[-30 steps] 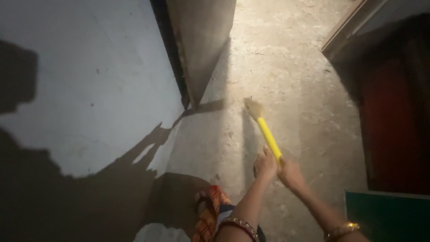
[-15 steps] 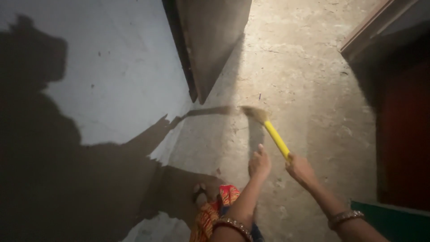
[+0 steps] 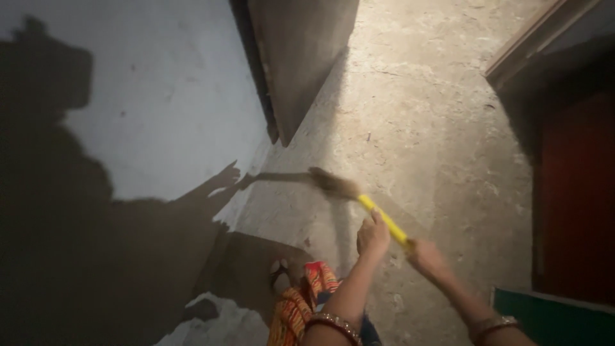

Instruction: The person sweeps a concrete floor with a yellow-handled broom, moving debris toward a doorway. The camera is head-mounted and shows the hands and broom throughout the task.

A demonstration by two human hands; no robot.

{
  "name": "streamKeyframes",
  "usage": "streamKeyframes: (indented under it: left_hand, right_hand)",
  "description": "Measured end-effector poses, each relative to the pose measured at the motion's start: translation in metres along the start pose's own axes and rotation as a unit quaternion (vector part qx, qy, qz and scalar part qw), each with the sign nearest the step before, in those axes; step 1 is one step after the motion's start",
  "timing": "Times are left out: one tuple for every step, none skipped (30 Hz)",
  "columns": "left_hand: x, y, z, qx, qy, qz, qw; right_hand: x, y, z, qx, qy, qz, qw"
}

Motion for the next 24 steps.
streamKeyframes:
  left_hand:
    - [0.003, -0.006, -0.002, -0.006, 0.012, 0.013, 1.0]
    - [0.007, -0.012, -0.003, 0.0, 0.014, 0.006, 1.0]
    - [0.013, -0.019, -0.006, 0.006, 0.016, -0.001, 1.0]
    - [0.014, -0.023, -0.003, 0.012, 0.014, -0.007, 1.0]
    - [0.014, -0.025, 0.001, 0.013, 0.019, -0.004, 1.0]
    - [0.016, -0.025, 0.001, 0.014, 0.027, 0.001, 1.0]
    - [0.016, -0.023, 0.0, 0.014, 0.034, 0.006, 0.999]
    - [0.014, -0.021, 0.002, 0.004, 0.026, 0.002, 1.0]
    - [0.009, -0.018, 0.002, -0.007, 0.018, -0.003, 1.0]
    - [0.001, -0.015, 0.002, -0.016, 0.011, -0.009, 1.0]
    - [-0.005, -0.01, 0.0, -0.021, 0.006, -0.012, 1.0]
    - [-0.012, -0.006, -0.002, -0.026, 0.002, -0.016, 1.0]
    - [-0.017, -0.003, -0.005, -0.031, -0.003, -0.021, 0.999]
    - [-0.021, 0.001, -0.008, -0.023, -0.003, -0.021, 1.0]
    - [-0.023, 0.002, -0.011, -0.016, -0.003, -0.022, 1.0]
    - [-0.023, 0.001, -0.011, -0.01, -0.002, -0.021, 1.0]
    - [-0.022, -0.001, -0.01, -0.008, 0.0, -0.022, 1.0]
    - [-0.018, -0.005, -0.01, -0.006, 0.001, -0.026, 1.0]
    - [-0.013, -0.009, -0.01, -0.004, 0.003, -0.029, 1.0]
    - [-0.009, -0.013, -0.008, -0.003, 0.007, -0.026, 1.0]
    - [-0.006, -0.018, -0.008, -0.002, 0.011, -0.023, 1.0]
    - [-0.003, -0.021, -0.006, -0.002, 0.013, -0.018, 1.0]
    - [-0.001, -0.024, -0.003, -0.005, 0.013, -0.023, 1.0]
    - [0.001, -0.025, -0.002, -0.008, 0.014, -0.027, 1.0]
  right_hand:
    - [0.006, 0.005, -0.008, 0.007, 0.015, 0.014, 1.0]
    - [0.009, 0.008, -0.019, 0.014, 0.031, 0.032, 0.999]
    - [0.012, 0.0, -0.026, 0.02, 0.048, 0.019, 0.998]
    - [0.011, -0.007, -0.035, 0.025, 0.066, 0.009, 0.997]
    - [0.005, -0.016, -0.041, 0.03, 0.084, -0.001, 0.996]
    - [-0.002, -0.027, -0.044, 0.039, 0.081, 0.001, 0.996]
    - [-0.009, -0.038, -0.046, 0.047, 0.079, 0.003, 0.996]
    - [-0.017, -0.049, -0.046, 0.055, 0.077, 0.005, 0.996]
    - [-0.025, -0.059, -0.042, 0.059, 0.064, 0.008, 0.996]
    - [-0.034, -0.067, -0.033, 0.064, 0.05, 0.011, 0.997]
    - [-0.041, -0.071, -0.027, 0.069, 0.036, 0.014, 0.997]
    - [-0.044, -0.071, -0.021, 0.059, 0.008, 0.01, 0.998]
    - [-0.044, -0.071, -0.013, 0.049, -0.02, 0.006, 0.999]
    - [-0.042, -0.069, -0.004, 0.039, -0.047, 0.002, 0.998]
    - [-0.04, -0.063, 0.003, 0.032, -0.048, 0.007, 0.998]
    - [-0.037, -0.055, 0.008, 0.026, -0.049, 0.009, 0.998]
    - [-0.034, -0.045, 0.01, 0.019, -0.051, 0.012, 0.998]
    - [-0.029, -0.036, 0.007, 0.023, -0.029, 0.014, 0.999]
    - [-0.023, -0.029, 0.0, 0.027, -0.007, 0.017, 0.999]
    - [-0.019, -0.024, -0.006, 0.032, 0.016, 0.021, 0.999]
    - [-0.015, -0.025, -0.011, 0.039, 0.034, 0.005, 0.999]
    - [-0.011, -0.026, -0.019, 0.044, 0.054, -0.009, 0.998]
    - [-0.009, -0.029, -0.027, 0.049, 0.073, -0.023, 0.996]
    - [-0.009, -0.035, -0.031, 0.048, 0.083, -0.022, 0.995]
Point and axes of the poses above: each hand's wrist, its own x-axis towards the middle knuckle, its own z-axis out of the palm, y = z × x, the point moved 4 cm from there along x, towards the middle knuckle, and after that the axes turned 7 degrees about x, right-handed, at the moved point
